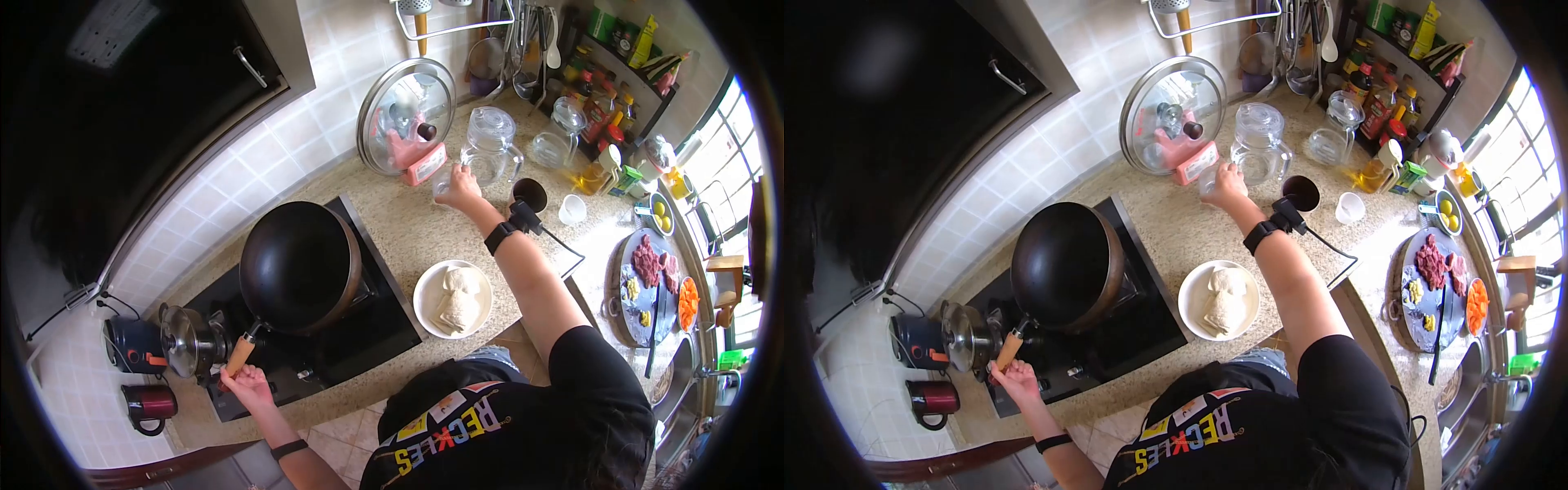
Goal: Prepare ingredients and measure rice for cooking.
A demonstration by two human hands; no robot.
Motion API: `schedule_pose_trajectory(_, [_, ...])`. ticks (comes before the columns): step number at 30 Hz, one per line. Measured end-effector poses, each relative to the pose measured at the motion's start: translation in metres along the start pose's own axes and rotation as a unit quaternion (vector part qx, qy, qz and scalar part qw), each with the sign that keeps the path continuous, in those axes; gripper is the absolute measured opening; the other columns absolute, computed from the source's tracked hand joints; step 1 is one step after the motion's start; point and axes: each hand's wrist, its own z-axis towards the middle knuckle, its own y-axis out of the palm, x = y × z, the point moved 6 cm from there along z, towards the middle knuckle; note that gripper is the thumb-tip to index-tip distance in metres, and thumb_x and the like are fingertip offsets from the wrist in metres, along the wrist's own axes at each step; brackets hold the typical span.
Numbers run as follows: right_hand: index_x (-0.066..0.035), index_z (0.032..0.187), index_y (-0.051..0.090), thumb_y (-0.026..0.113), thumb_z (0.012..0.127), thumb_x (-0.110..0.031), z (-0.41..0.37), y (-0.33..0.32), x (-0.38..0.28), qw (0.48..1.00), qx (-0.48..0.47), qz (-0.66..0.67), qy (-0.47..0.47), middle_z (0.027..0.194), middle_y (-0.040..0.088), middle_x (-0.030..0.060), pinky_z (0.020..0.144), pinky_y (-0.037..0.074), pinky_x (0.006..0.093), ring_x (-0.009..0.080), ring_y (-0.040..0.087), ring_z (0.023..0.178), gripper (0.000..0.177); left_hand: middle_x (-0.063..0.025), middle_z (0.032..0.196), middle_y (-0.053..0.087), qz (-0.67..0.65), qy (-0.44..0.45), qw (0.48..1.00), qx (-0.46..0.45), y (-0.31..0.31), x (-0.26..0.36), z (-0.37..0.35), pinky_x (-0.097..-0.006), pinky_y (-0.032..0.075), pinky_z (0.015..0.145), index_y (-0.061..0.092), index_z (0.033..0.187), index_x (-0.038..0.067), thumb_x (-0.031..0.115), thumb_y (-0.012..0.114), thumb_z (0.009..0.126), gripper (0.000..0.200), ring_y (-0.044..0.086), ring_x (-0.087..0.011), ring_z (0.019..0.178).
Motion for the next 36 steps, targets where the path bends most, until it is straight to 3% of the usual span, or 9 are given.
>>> schedule_pose_trajectory(7, [-0.002, 0.135, 0.030, 0.078, 0.060, -0.038, -0.034, -0.004, 0.009, 0.991, 0.122, -0.001, -0.053, 0.124, 0.042, 0.0231, 0.096, 0.041, 0.0446, 0.0419, 0.039, 0.119, 0.097, 0.0006, 0.062, 0.045, -0.018, -0.002, 1.000, -0.006, 0.008, -0.002, -0.005, -0.0221, 0.035, 0.050, 0.049, 0.076, 0.012, 0.051, 0.059, 0.084, 0.041, 0.044, -0.0099, 0.056])
schedule_pose_trajectory(11, [-0.003, 0.112, 0.058, 0.071, 0.075, -0.026, -0.076, -0.022, 0.048, 0.963, 0.163, 0.181, -0.114, 0.110, 0.054, 0.0193, 0.089, 0.044, 0.0407, 0.0339, 0.052, 0.106, 0.046, 0.0010, 0.060, 0.046, -0.029, -0.004, 1.000, 0.005, 0.017, -0.006, -0.015, -0.0231, 0.035, 0.051, 0.046, 0.069, 0.014, 0.050, 0.054, 0.087, 0.041, 0.044, -0.0098, 0.054])
schedule_pose_trajectory(14, [-0.003, 0.100, 0.064, 0.062, 0.083, -0.017, -0.105, -0.005, 0.111, 0.925, 0.123, 0.358, -0.014, 0.080, 0.066, 0.0074, 0.066, 0.051, 0.0270, 0.0153, 0.062, 0.069, 0.023, 0.0013, 0.060, 0.045, -0.045, 0.008, 0.999, 0.017, 0.009, -0.010, -0.012, -0.0221, 0.036, 0.050, 0.046, 0.069, 0.015, 0.052, 0.054, 0.087, 0.042, 0.044, -0.0092, 0.054])
schedule_pose_trajectory(15, [-0.002, 0.100, 0.064, 0.061, 0.085, -0.016, -0.124, -0.004, 0.122, 0.876, 0.077, 0.473, 0.060, 0.081, 0.064, 0.0051, 0.063, 0.050, 0.0257, 0.0127, 0.061, 0.070, 0.021, 0.0014, 0.061, 0.046, -0.047, 0.001, 0.999, -0.014, 0.006, -0.013, -0.009, -0.0217, 0.035, 0.050, 0.046, 0.071, 0.015, 0.052, 0.054, 0.087, 0.041, 0.043, -0.0089, 0.054])
schedule_pose_trajectory(18, [-0.005, 0.103, 0.061, 0.055, 0.089, -0.016, -0.148, 0.014, 0.168, 0.827, 0.077, 0.538, 0.143, 0.081, 0.061, 0.0041, 0.059, 0.049, 0.0241, 0.0113, 0.059, 0.070, 0.018, 0.0019, 0.064, 0.047, -0.055, -0.008, 0.996, -0.076, -0.002, -0.017, -0.011, -0.0208, 0.034, 0.050, 0.051, 0.086, 0.011, 0.052, 0.053, 0.087, 0.041, 0.042, -0.0076, 0.053])
schedule_pose_trajectory(20, [-0.007, 0.105, 0.060, 0.055, 0.090, -0.016, -0.158, 0.017, 0.184, 0.821, 0.052, 0.541, 0.174, 0.082, 0.061, 0.0040, 0.060, 0.050, 0.0248, 0.0119, 0.060, 0.071, 0.019, 0.0025, 0.066, 0.048, -0.040, 0.005, 0.999, -0.004, 0.000, -0.024, -0.024, -0.0207, 0.033, 0.049, 0.053, 0.101, 0.008, 0.050, 0.053, 0.089, 0.044, 0.040, -0.0071, 0.053])
schedule_pose_trajectory(24, [-0.009, 0.106, 0.059, 0.053, 0.090, -0.016, -0.162, 0.022, 0.196, 0.807, 0.052, 0.556, 0.190, 0.086, 0.061, 0.0034, 0.060, 0.050, 0.0252, 0.0121, 0.059, 0.071, 0.018, 0.0038, 0.064, 0.051, 0.004, -0.015, 0.997, 0.079, 0.001, -0.055, -0.066, -0.0193, 0.034, 0.049, 0.059, 0.093, 0.008, 0.036, 0.059, 0.088, 0.028, 0.044, -0.0052, 0.054])
schedule_pose_trajectory(28, [-0.009, 0.105, 0.058, 0.054, 0.090, -0.017, -0.156, 0.026, 0.191, 0.807, 0.010, 0.569, 0.157, 0.082, 0.059, 0.0011, 0.061, 0.049, 0.0235, 0.0106, 0.058, 0.070, 0.017, 0.0036, 0.063, 0.053, 0.033, -0.104, 0.992, 0.064, 0.011, -0.111, -0.124, -0.0176, 0.036, 0.048, 0.060, 0.084, 0.010, 0.015, 0.063, 0.084, 0.005, 0.048, -0.0051, 0.054])
schedule_pose_trajectory(36, [-0.005, 0.096, 0.060, 0.051, 0.090, -0.011, -0.157, 0.036, 0.139, 0.850, -0.036, 0.520, 0.079, 0.074, 0.058, 0.0013, 0.055, 0.046, 0.0216, 0.0085, 0.056, 0.062, 0.012, 0.0000, 0.072, 0.055, 0.132, -0.150, 0.980, 0.018, 0.014, -0.171, -0.186, -0.0211, 0.040, 0.056, 0.061, 0.096, 0.007, 0.012, 0.055, 0.089, 0.011, 0.051, -0.0086, 0.063])
